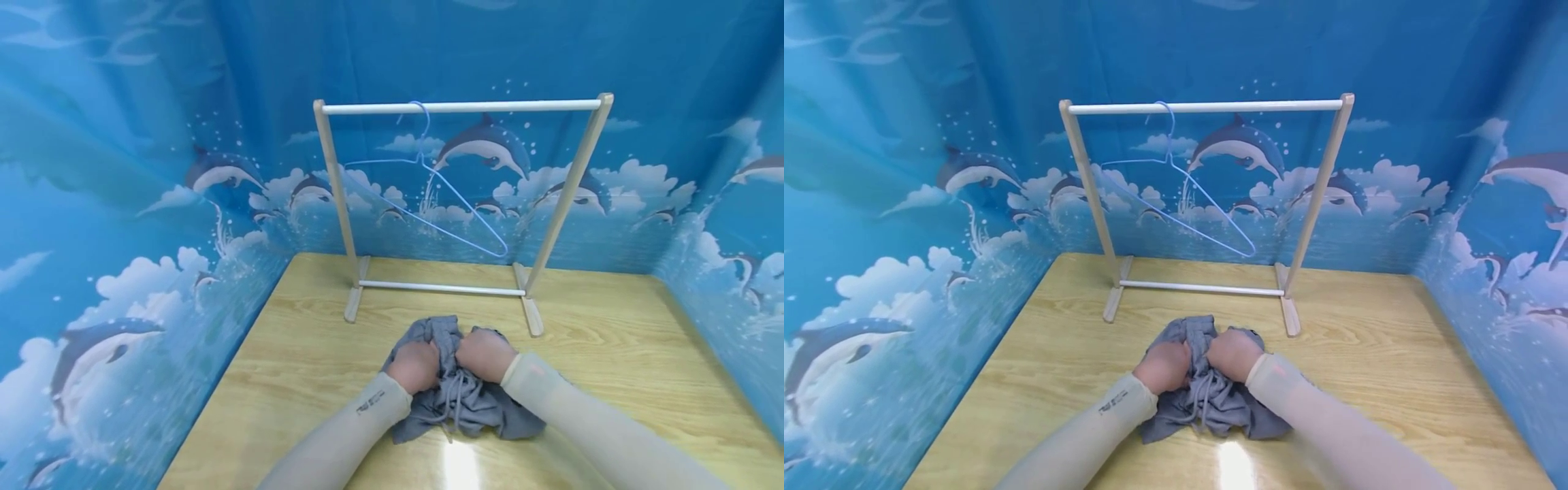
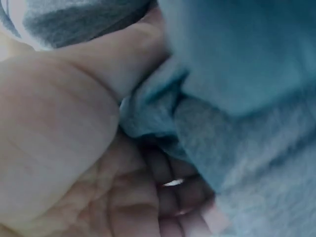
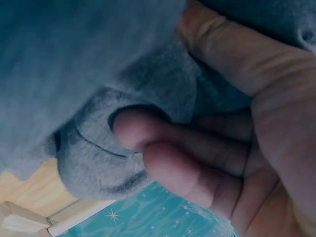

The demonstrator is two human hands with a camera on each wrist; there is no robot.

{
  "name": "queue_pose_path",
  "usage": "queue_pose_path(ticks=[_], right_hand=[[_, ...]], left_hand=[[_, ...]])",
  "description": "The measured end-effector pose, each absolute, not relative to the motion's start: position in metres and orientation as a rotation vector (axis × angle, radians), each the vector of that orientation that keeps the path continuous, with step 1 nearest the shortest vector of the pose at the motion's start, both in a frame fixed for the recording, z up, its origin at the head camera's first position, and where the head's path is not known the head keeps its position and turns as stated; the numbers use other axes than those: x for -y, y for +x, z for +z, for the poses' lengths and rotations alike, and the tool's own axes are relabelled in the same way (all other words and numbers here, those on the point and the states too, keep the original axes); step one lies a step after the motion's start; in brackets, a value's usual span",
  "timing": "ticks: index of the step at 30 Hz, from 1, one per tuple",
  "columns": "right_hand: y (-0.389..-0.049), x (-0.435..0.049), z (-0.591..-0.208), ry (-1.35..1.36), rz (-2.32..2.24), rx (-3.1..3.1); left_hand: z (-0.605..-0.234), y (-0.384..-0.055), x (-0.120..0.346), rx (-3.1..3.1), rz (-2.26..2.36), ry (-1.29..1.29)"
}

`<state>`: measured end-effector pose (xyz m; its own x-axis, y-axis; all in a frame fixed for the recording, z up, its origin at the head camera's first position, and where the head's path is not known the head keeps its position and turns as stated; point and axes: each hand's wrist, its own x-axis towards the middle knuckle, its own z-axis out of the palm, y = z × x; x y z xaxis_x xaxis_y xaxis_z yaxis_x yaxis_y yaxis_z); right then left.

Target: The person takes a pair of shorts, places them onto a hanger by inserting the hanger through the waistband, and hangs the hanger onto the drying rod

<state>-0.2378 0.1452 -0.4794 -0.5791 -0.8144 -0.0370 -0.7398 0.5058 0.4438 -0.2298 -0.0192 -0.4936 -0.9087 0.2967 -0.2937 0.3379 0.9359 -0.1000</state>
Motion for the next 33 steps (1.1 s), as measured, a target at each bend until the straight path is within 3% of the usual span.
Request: queue_pose_path(ticks=[18, 25, 30, 33], right_hand=[[-0.219, -0.141, -0.480, 1.310, -0.529, 2.747], [-0.220, -0.144, -0.484, 1.443, -0.357, 2.679], [-0.232, -0.169, -0.473, 1.556, 0.191, 2.889], [-0.245, -0.195, -0.459, 1.468, 0.658, 2.971]], left_hand=[[-0.502, -0.246, 0.034, -2.849, -0.275, 0.864], [-0.502, -0.258, 0.045, -2.844, -0.086, 0.919], [-0.480, -0.255, 0.056, -2.771, 0.021, 0.854], [-0.454, -0.245, 0.063, -2.805, 0.119, 0.795]])
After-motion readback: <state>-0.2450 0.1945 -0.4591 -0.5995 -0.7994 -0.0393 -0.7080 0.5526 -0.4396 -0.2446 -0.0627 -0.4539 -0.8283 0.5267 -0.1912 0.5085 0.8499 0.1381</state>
